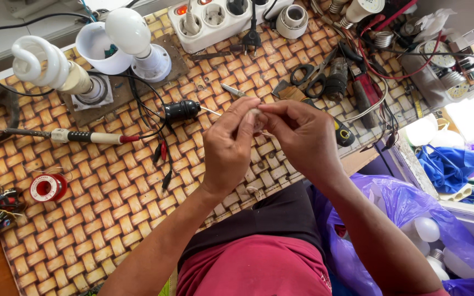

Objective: The person disassembles a light bulb by prying open the plastic cover with a utility knife, then removes the internal LED module and wipes it with a cloth.

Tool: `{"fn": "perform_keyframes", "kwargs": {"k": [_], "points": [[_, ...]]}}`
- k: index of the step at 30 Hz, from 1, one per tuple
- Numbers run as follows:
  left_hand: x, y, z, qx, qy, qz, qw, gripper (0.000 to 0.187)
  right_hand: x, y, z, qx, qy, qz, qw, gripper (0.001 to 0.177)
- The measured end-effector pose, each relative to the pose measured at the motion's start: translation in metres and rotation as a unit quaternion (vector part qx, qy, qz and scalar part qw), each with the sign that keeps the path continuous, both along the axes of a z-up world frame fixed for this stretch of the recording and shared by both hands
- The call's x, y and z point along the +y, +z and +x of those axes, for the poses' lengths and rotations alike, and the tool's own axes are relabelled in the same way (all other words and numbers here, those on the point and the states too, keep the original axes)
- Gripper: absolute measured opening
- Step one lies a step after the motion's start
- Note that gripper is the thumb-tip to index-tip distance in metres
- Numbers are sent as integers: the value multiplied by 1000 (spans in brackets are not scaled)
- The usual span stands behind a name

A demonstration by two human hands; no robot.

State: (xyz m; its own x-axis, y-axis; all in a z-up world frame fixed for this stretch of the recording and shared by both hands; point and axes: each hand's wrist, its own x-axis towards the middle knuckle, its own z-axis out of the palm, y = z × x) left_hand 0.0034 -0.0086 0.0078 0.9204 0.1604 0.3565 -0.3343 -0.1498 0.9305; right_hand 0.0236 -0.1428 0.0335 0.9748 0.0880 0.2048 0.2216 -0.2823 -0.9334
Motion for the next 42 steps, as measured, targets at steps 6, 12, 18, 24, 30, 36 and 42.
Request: {"fn": "perform_keyframes", "kwargs": {"k": [6,12,18,24,30,36,42], "points": [[-2,-4,4,20,16,-55,998,24,8,-2,-6,36,0,12,999,27],[1,-1,-1,25,-12,-24,999,28,4,-3,-3,79,26,50,995,28],[3,-7,-1,3,26,2,1000,27,9,-2,-2,66,27,21,997,24],[4,-2,3,38,1,-49,998,28,5,4,4,73,38,22,996,26],[38,14,17,62,67,-145,985,30,-21,8,12,-70,-6,-18,997,15],[47,-7,30,114,72,-274,952,30,-8,-27,14,-245,-12,-352,903,16],[43,-6,21,127,38,-259,957,27,5,-16,12,-146,74,-324,932,50]]}}
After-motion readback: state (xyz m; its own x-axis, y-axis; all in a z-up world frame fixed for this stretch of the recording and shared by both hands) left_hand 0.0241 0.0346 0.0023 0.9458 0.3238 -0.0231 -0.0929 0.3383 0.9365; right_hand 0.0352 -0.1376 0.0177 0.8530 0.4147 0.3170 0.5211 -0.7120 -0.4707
